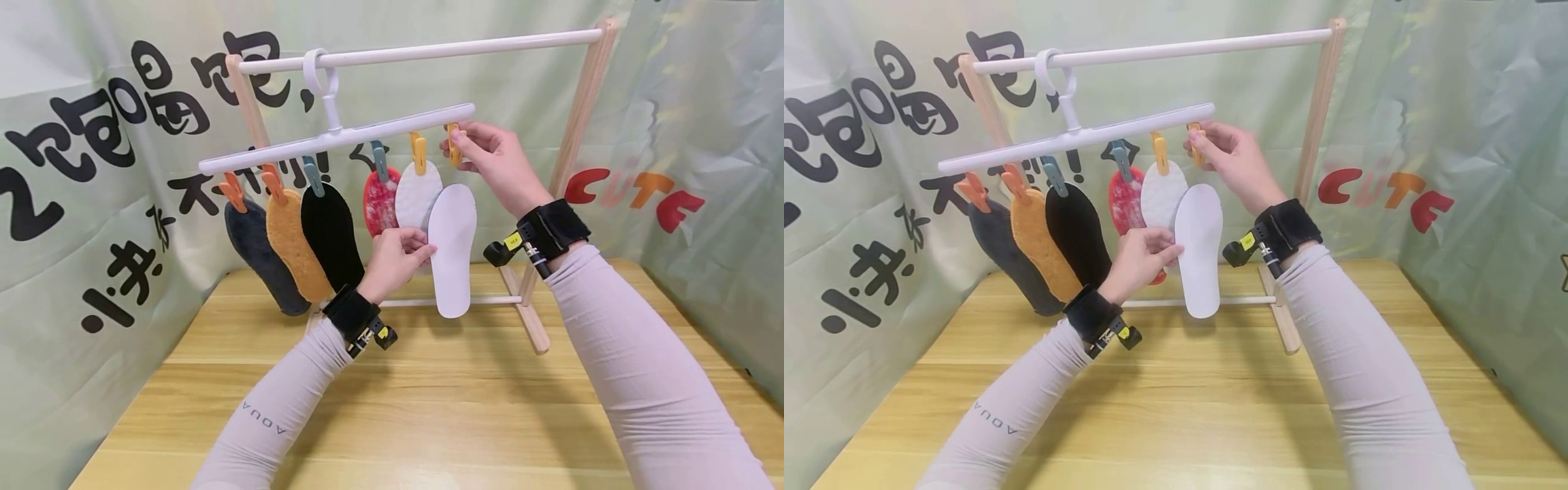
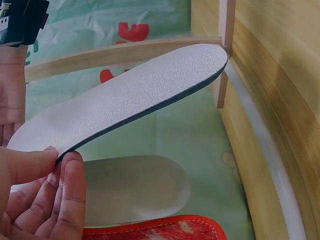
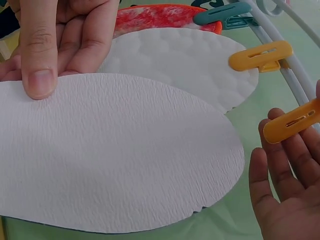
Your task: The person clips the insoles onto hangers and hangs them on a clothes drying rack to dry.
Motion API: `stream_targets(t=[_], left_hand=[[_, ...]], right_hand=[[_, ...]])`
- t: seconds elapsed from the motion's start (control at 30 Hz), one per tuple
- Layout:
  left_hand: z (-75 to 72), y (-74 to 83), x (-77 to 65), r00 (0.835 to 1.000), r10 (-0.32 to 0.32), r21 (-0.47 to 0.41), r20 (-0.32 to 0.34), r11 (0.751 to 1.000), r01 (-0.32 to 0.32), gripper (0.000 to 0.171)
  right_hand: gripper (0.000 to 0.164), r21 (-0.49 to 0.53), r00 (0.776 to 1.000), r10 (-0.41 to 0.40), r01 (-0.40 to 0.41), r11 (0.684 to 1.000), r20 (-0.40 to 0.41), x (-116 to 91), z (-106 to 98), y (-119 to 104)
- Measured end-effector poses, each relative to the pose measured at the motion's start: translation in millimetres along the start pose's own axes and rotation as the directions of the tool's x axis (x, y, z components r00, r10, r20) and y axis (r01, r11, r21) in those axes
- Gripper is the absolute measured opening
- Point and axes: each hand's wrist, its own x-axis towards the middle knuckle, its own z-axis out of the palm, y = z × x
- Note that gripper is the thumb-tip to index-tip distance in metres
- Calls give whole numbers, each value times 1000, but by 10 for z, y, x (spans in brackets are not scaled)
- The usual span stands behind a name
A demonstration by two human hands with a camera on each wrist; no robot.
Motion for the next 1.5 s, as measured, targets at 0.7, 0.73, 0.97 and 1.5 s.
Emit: stream_targets(t=[0.7, 0.73, 0.97, 1.5], left_hand=[[-35, 52, 10, 999, -2, -23, -32, 1000, 1, 13], [-36, 52, 10, 999, -2, -26, -33, 1000, 1, 13], [-39, 50, 14, 999, 9, -31, -39, 999, -11, 13], [-46, 45, 21, 998, 12, -4, -65, 1000, -13, 13]], right_hand=[[41, -45, 998, -56, 54, 998, -40, -24, 17, 53], [42, -46, 998, -55, 53, 998, -42, -26, 20, 54], [42, -39, 997, -48, 46, 998, -57, -16, 38, 74], [40, 0, 997, -59, 60, 998, -56, -26, 75, 108]])
